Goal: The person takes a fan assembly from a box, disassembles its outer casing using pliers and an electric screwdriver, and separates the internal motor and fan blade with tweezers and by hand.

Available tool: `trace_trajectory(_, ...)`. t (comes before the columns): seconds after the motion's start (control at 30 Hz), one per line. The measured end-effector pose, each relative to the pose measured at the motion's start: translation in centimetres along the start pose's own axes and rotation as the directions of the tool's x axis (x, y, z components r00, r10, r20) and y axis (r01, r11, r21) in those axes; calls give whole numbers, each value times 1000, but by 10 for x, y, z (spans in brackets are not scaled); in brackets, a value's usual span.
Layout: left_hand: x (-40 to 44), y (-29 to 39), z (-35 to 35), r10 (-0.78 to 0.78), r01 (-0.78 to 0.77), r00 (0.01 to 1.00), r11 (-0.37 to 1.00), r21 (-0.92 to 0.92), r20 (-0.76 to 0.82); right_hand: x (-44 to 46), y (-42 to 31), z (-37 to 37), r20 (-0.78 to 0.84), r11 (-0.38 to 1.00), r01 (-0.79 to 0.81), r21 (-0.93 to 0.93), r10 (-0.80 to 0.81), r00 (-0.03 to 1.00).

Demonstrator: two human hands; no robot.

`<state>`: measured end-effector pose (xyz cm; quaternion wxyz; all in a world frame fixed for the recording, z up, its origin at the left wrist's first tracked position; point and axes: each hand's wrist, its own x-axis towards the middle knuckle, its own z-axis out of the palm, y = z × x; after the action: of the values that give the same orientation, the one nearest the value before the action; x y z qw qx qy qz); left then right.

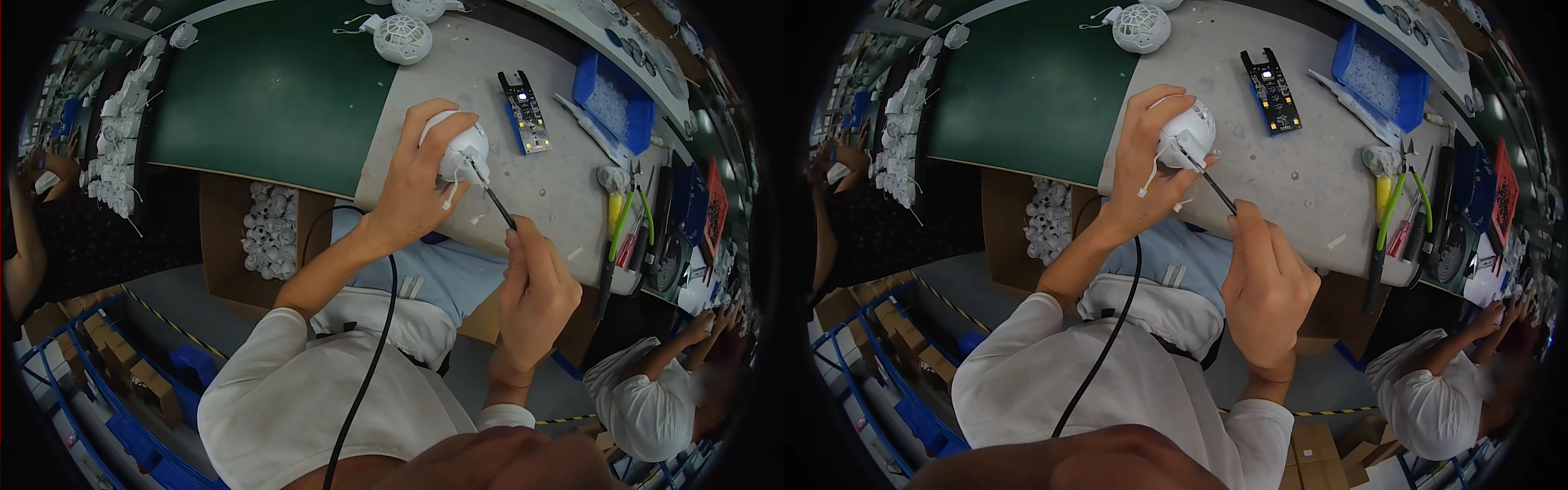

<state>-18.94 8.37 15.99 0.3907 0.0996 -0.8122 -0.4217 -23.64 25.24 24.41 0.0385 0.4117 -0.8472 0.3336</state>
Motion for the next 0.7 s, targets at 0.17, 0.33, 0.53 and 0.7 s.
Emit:
trace_trajectory(0.17, 1, 7, -3, 9, -5, 998, 998, -64, 56, 0, 0, 1, 12, 1000, -13, -11, 13, 1000)
trace_trajectory(0.33, 3, 12, -17, -54, 170, 965, 875, -454, 257, 1, 0, 1, -8, 1000, 3, -12, -3, 1000)
trace_trajectory(0.53, -3, 10, -6, -238, 295, 955, 780, -551, 175, -1, -1, 3, 49, 998, 27, -64, -24, 999)
trace_trajectory(0.7, -10, 1, 6, -175, 168, 985, 933, -319, 8, -1, -3, 11, -2, 996, -45, -80, 45, 999)
